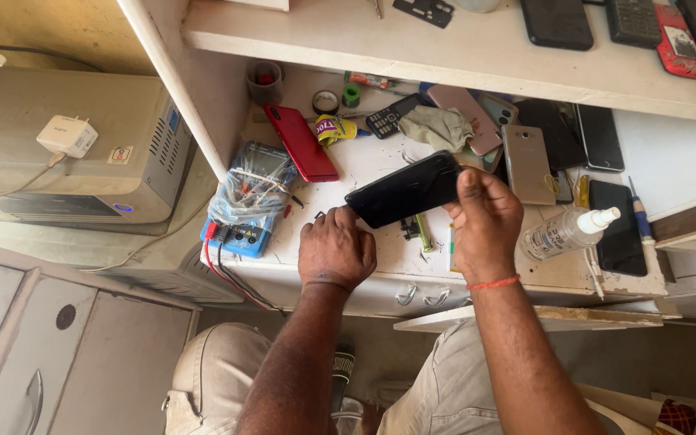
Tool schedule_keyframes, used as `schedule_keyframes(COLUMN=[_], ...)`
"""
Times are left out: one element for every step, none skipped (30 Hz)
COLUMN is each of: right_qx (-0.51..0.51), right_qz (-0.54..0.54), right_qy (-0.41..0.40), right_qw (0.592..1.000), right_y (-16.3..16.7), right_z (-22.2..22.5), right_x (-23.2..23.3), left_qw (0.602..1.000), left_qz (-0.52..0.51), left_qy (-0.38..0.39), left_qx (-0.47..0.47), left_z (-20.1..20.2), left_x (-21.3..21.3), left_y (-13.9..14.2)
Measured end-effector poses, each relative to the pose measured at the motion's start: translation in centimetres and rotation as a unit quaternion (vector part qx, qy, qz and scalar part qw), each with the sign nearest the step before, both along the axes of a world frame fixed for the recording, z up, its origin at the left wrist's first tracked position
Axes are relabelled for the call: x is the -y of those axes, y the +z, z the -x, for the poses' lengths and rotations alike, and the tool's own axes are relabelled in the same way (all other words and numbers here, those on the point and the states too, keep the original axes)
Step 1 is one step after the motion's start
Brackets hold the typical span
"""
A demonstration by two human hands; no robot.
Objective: The person repairs a disassembled smartphone at a cluttered workbench. They manipulate small internal components by hand, use a pink pry tool to work around the phone's frame, reposition the phone body, then hold and press the screen assembly onto the phone, working on its edges.
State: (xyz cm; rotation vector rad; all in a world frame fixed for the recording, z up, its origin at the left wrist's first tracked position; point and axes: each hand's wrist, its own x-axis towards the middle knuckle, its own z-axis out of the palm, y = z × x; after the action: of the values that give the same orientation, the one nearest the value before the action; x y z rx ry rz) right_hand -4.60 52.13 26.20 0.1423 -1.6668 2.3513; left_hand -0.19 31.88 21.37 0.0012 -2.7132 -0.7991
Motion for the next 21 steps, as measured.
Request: schedule_keyframes(right_qx=[-0.034,-0.068,-0.082,-0.097,-0.112,-0.13,-0.148,-0.166,-0.176,-0.185,-0.195,-0.2,-0.206,-0.212,-0.225,-0.239,-0.252,-0.228,-0.203,-0.178,-0.174], right_qz=[-0.047,-0.094,-0.123,-0.151,-0.18,-0.204,-0.229,-0.253,-0.268,-0.284,-0.299,-0.296,-0.292,-0.288,-0.287,-0.285,-0.283,-0.282,-0.28,-0.279,-0.279], right_qy=[0.003,0.005,0.006,0.007,0.008,0.01,0.012,0.014,0.013,0.011,0.009,0.021,0.033,0.045,0.049,0.054,0.058,0.047,0.036,0.025,-0.002], right_qw=[0.998,0.993,0.989,0.984,0.977,0.97,0.962,0.953,0.947,0.941,0.934,0.934,0.933,0.933,0.93,0.927,0.923,0.931,0.937,0.943,0.945], right_y=[0.5,0.9,1.4,1.9,2.4,2.9,3.3,3.8,4.2,4.5,4.8,5.0,5.2,5.2,5.3,5.2,5.1,5.0,4.8,4.5,4.3], right_z=[-0.4,-0.8,-1.3,-1.8,-2.2,-2.6,-3.0,-3.3,-3.5,-3.8,-3.9,-4.1,-4.2,-4.3,-4.4,-4.4,-4.3,-4.3,-4.3,-4.2,-4.0], right_x=[0.2,0.5,0.7,1.0,1.2,1.5,1.7,2.0,2.2,2.5,2.7,2.8,3.0,3.1,3.1,3.2,3.2,3.1,3.1,3.0,3.1], left_qw=[1.0,1.0,1.0,1.0,0.999,0.999,0.999,0.999,0.999,0.999,0.999,0.999,0.999,0.999,0.999,0.998,0.999,0.999,0.999,0.999,0.999], left_qz=[-0.003,-0.005,-0.008,-0.011,-0.011,-0.01,-0.01,-0.012,-0.013,-0.015,-0.017,-0.02,-0.022,-0.023,-0.025,-0.027,-0.028,-0.029,-0.03,-0.027,-0.025], left_qy=[0.003,0.003,0.003,0.003,0.003,0.003,0.003,0.003,0.003,0.003,0.002,0.001,0.0,-0.001,-0.001,-0.002,-0.001,-0.001,-0.001,0.001,0.003], left_qx=[-0.009,-0.014,-0.021,-0.027,-0.03,-0.033,-0.035,-0.035,-0.034,-0.033,-0.034,-0.035,-0.037,-0.042,-0.047,-0.052,-0.047,-0.042,-0.038,-0.036,-0.034], left_z=[0.0,0.0,-0.1,-0.1,-0.1,-0.1,-0.1,-0.1,-0.1,-0.1,-0.1,-0.1,-0.1,-0.1,-0.1,-0.1,-0.1,-0.1,-0.1,-0.1,-0.1], left_x=[0.0,0.0,0.0,0.0,0.0,0.0,0.0,0.0,0.0,0.0,0.0,0.0,0.0,0.0,0.0,0.0,0.0,0.0,0.0,0.1,0.1], left_y=[0.0,0.0,0.0,0.0,0.0,0.0,-0.1,-0.1,-0.1,-0.1,-0.1,-0.1,-0.1,-0.2,-0.2,-0.2,-0.2,-0.2,-0.2,-0.1,-0.1])
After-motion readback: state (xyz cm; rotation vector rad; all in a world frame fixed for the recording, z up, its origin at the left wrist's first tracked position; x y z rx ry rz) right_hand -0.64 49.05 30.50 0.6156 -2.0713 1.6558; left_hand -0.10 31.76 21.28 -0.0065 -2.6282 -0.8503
